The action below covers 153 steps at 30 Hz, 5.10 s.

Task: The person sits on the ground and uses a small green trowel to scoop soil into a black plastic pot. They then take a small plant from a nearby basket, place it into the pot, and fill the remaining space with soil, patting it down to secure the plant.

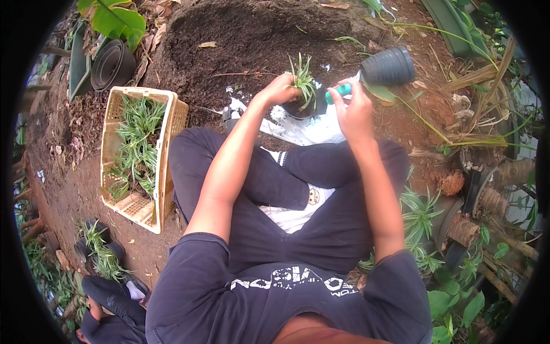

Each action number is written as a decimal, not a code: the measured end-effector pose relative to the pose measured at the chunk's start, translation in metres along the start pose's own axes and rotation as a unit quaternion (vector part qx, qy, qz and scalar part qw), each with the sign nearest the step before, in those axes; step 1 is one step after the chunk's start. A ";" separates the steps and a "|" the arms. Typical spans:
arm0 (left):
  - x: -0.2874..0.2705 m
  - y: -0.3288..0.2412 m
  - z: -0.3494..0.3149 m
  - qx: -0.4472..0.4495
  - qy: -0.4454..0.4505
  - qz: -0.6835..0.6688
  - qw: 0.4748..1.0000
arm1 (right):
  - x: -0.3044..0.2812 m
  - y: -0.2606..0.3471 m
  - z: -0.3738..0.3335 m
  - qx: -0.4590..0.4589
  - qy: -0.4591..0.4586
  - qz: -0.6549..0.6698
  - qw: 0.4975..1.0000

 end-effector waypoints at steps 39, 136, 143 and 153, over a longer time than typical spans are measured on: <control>-0.007 -0.002 0.001 -0.024 -0.077 0.141 0.987 | -0.005 -0.017 0.003 -0.028 -0.033 -0.019 0.999; 0.009 -0.021 -0.007 0.037 0.021 -0.001 0.999 | 0.006 -0.016 -0.017 -0.035 -0.007 -0.009 0.999; 0.005 0.007 0.004 0.025 0.025 0.005 0.999 | 0.012 -0.004 -0.018 -0.052 -0.023 -0.026 0.998; 0.009 0.017 0.006 -0.004 0.038 -0.046 0.998 | 0.020 -0.012 -0.023 -0.023 -0.009 -0.029 0.999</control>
Point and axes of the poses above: each hand's wrist, its own z-axis towards the middle knuckle, its own x-axis out of the palm, y = z × x, the point moved 9 cm from there along z, towards the middle knuckle, and after that the axes turned 2 degrees about -y, right-handed, at the moved point
